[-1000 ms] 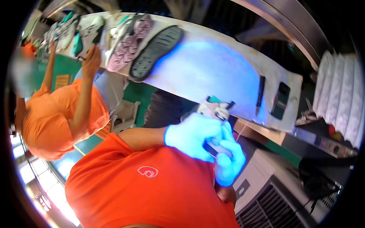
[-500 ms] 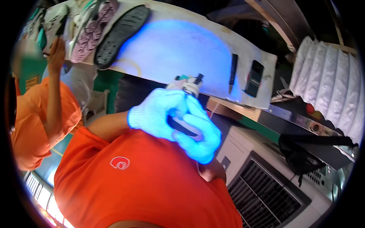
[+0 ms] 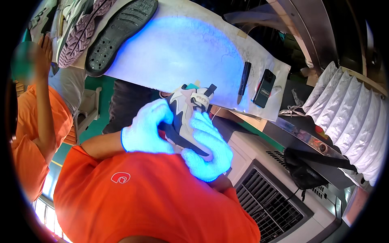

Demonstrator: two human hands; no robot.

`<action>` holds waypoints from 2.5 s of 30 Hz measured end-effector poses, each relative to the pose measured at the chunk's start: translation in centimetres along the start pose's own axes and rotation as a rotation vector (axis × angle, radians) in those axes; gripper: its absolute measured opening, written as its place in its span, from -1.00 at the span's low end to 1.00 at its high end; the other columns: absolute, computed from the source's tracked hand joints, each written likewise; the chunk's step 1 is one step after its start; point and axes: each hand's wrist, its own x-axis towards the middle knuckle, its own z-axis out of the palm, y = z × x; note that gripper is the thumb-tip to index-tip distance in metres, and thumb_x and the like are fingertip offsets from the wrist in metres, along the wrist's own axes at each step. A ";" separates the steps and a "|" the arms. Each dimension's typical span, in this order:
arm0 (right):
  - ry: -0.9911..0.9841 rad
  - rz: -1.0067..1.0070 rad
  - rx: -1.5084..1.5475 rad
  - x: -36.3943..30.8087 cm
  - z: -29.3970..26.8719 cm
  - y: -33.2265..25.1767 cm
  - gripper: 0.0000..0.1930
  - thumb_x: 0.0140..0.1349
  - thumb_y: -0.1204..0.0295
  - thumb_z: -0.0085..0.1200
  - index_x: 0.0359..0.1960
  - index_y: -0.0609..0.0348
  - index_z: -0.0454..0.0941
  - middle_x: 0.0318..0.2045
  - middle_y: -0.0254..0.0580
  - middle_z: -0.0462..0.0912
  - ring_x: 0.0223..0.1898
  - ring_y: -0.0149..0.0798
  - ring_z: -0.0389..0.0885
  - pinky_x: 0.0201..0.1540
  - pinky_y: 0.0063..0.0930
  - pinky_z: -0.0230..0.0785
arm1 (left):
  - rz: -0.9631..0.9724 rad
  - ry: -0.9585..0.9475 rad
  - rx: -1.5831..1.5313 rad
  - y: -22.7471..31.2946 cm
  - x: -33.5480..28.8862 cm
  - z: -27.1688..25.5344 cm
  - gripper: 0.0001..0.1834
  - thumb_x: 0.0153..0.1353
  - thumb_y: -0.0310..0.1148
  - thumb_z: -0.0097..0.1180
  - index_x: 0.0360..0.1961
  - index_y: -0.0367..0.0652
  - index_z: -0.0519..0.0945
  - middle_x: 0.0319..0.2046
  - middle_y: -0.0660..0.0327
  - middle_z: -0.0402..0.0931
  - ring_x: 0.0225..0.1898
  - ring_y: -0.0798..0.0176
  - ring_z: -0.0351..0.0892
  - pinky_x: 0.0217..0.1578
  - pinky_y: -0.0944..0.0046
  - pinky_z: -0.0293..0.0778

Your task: The person assembles a sneaker by inserting a black insole into the shoe and pressing it into place. They handle the shoe, turning it over to inspect the sole and upper, and use a small black tool to adjust the heel area.

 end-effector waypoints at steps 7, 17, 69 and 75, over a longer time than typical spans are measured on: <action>-0.062 -0.003 -0.040 2.0 -0.5 -1.2 -0.49 0.26 0.47 0.45 0.21 0.37 0.59 0.17 0.41 0.73 0.30 0.37 0.70 0.49 0.28 0.41 | 0.512 0.077 -0.224 -0.1 2.4 0.1 -0.55 -0.08 -0.29 0.69 -0.24 -0.10 0.64 -0.30 0.13 0.52 -0.35 0.01 0.56 -0.37 0.04 0.43; -0.044 -0.009 0.256 1.3 -3.3 1.9 -0.45 0.25 0.46 0.40 0.28 0.38 0.62 0.10 0.43 0.77 0.18 0.45 0.77 0.55 0.29 0.31 | 0.232 -0.180 -0.346 1.3 6.7 0.5 -0.43 -0.25 -0.22 0.80 -0.31 -0.06 0.60 -0.26 0.14 0.58 -0.29 -0.04 0.65 -0.29 0.04 0.58; 0.004 0.128 0.196 1.1 -3.4 14.4 -0.28 0.07 0.31 0.68 0.28 0.34 0.71 0.26 0.13 0.77 0.28 -0.03 0.76 0.36 -0.23 0.55 | 0.235 -0.091 0.810 1.6 7.9 1.9 -0.49 -0.27 -0.28 0.66 -0.34 -0.06 0.55 -0.30 0.15 0.57 -0.23 -0.13 0.61 -0.21 -0.08 0.49; -0.085 -0.168 -0.383 2.9 -3.9 9.4 -0.41 0.16 0.39 0.47 0.26 0.24 0.66 0.35 0.11 0.64 0.37 0.24 0.60 0.40 0.04 0.48 | 0.311 -0.098 0.787 1.8 8.3 1.9 -0.50 -0.25 -0.30 0.66 -0.36 -0.06 0.54 -0.23 0.14 0.64 -0.21 -0.13 0.64 -0.18 -0.07 0.52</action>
